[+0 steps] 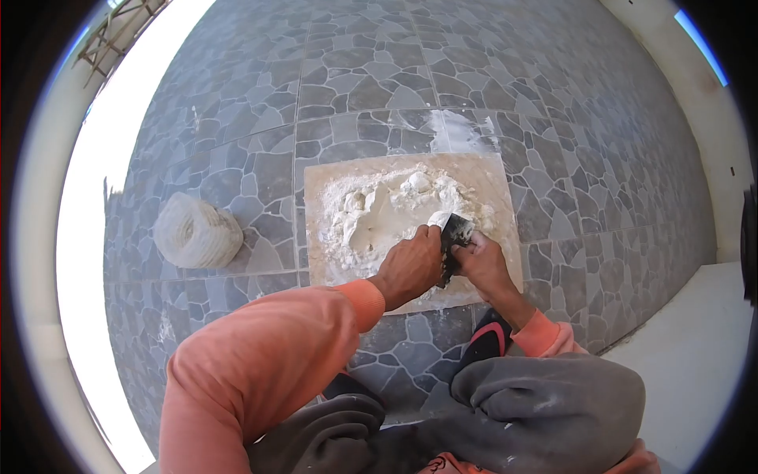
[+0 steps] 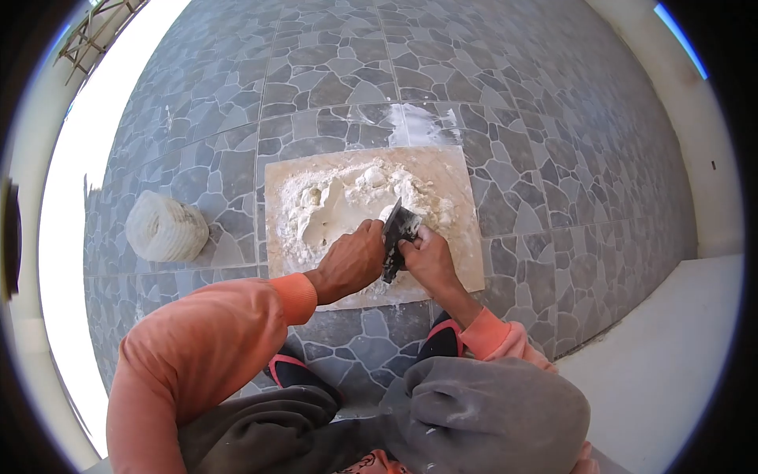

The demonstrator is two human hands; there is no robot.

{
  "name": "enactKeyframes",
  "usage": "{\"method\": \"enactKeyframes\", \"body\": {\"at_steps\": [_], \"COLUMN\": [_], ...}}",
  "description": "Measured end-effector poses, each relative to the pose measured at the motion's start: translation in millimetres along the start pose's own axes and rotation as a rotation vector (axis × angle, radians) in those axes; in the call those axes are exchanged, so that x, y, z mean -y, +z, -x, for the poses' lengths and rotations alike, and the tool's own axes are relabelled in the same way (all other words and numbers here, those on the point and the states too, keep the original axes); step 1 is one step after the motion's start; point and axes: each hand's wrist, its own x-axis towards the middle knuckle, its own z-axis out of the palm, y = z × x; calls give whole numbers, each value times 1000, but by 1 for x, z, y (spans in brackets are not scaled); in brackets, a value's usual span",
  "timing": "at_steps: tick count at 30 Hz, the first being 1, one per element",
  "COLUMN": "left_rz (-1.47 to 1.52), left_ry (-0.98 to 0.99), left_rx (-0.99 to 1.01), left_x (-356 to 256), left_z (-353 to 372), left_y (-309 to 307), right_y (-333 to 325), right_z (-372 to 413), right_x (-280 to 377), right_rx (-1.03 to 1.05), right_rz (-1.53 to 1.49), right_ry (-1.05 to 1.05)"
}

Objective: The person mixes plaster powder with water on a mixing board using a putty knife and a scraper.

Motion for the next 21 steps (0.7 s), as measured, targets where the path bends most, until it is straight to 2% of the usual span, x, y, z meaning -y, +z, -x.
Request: {"method": "enactKeyframes", "body": {"at_steps": [3, 6, 7, 10, 12, 16, 20, 21], "left_rz": [3, -15, -13, -15, -8, -8, 26, 31], "left_ry": [-15, -19, -30, -76, -91, 4, 60, 75], "left_rx": [5, -16, -18, -9, -20, -98, -106, -123], "left_x": [7, 19, 25, 34, 39, 50, 54, 55], "left_z": [-5, -11, -11, -10, -7, 9, 36, 44], "left_y": [-3, -9, -12, -23, -32, -46, -60, -61], "right_y": [-6, -19, -22, -43, -41, -34, 27, 48], "right_z": [2, -1, 0, -18, -36, -108, -187, -201], "right_x": [14, 34, 52, 90, 150, 193, 209, 208], "right_rx": [-1, 46, 47, 188, 202, 373, 662, 676], "right_rz": [156, 107, 209, 380, 1038, 1252, 1532, 1540], "right_ry": [11, 28, 51, -7, -40, -303, -457, -448]}}
